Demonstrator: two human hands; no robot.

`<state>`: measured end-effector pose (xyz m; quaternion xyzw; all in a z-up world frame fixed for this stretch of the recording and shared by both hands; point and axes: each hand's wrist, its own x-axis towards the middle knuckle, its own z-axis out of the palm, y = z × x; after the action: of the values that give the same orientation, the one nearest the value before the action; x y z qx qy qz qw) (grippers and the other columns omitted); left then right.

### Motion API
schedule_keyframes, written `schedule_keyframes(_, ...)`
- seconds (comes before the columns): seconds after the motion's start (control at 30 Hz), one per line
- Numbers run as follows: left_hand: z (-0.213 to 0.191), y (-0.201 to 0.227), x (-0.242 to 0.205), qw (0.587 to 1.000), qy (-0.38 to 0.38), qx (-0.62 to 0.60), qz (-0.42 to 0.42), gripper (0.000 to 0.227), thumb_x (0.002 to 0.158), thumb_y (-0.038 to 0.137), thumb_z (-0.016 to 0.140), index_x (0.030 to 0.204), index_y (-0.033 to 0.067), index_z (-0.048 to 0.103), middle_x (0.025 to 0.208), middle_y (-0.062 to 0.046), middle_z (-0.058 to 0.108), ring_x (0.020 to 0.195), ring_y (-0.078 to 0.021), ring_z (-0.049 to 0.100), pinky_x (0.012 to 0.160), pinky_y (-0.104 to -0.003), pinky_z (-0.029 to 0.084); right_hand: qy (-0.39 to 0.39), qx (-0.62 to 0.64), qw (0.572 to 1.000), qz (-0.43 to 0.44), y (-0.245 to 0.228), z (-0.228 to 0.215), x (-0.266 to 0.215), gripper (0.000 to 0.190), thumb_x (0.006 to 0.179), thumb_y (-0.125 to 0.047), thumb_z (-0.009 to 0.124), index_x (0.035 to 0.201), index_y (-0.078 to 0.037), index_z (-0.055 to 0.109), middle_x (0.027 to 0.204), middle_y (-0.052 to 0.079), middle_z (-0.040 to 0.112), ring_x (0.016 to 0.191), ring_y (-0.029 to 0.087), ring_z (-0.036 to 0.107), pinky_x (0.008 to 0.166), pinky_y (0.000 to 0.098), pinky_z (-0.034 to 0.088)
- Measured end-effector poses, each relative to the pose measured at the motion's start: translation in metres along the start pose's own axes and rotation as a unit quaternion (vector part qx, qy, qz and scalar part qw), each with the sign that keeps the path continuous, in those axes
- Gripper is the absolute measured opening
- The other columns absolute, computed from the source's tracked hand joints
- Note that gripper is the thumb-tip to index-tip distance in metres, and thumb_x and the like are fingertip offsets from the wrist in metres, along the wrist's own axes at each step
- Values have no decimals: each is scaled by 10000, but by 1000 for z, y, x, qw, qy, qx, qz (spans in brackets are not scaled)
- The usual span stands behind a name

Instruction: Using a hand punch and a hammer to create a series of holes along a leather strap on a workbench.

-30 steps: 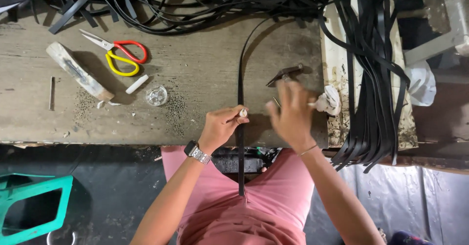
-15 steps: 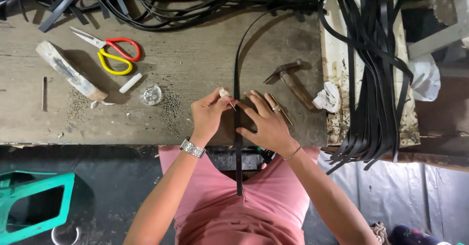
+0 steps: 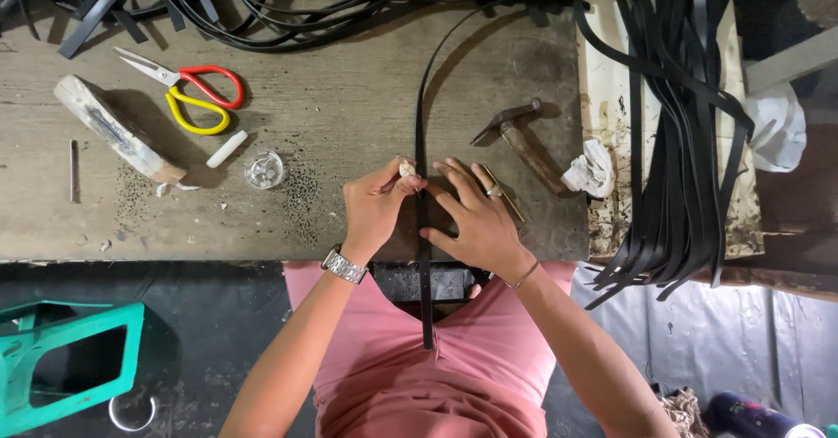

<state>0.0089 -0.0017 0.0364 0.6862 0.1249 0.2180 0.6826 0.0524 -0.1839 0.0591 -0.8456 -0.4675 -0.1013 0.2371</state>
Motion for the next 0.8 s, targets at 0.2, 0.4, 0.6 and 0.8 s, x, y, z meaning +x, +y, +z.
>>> schedule_keyframes(0.2,-3,-11,0,998,-2,44,51,239,880,108,828,1093,10,781,812,-159,788,771,-174,765,649,-296,653,18,0,1000,4,0,4,0,576,870,-526,722,1240,-87,675,1447,134,558,1409,302,501,1227,497,285)
schedule_keyframes(0.4,-1,-1,1,993,-5,67,93,224,878,150,833,1065,33,795,785,-124,790,766,-201,778,660,-306,633,7,-6,1000,5,-2,1,1,584,891,-539,696,1265,-92,658,1451,127,546,1417,302,489,1230,494,273)
schedule_keyframes(0.6,-4,-10,-1,979,-19,141,149,223,871,238,836,1048,104,816,780,-107,780,773,-270,772,665,-327,606,-18,-3,1000,11,0,0,-1,617,892,-548,689,1303,-90,638,1419,142,553,1427,311,475,1244,494,252)
schedule_keyframes(0.8,1,-9,-6,966,-35,144,214,246,838,123,858,1064,48,796,755,-137,771,719,-325,758,620,-338,597,117,-196,951,210,60,-6,-9,478,930,-314,712,1347,-108,600,1244,107,497,1143,346,502,958,551,437)
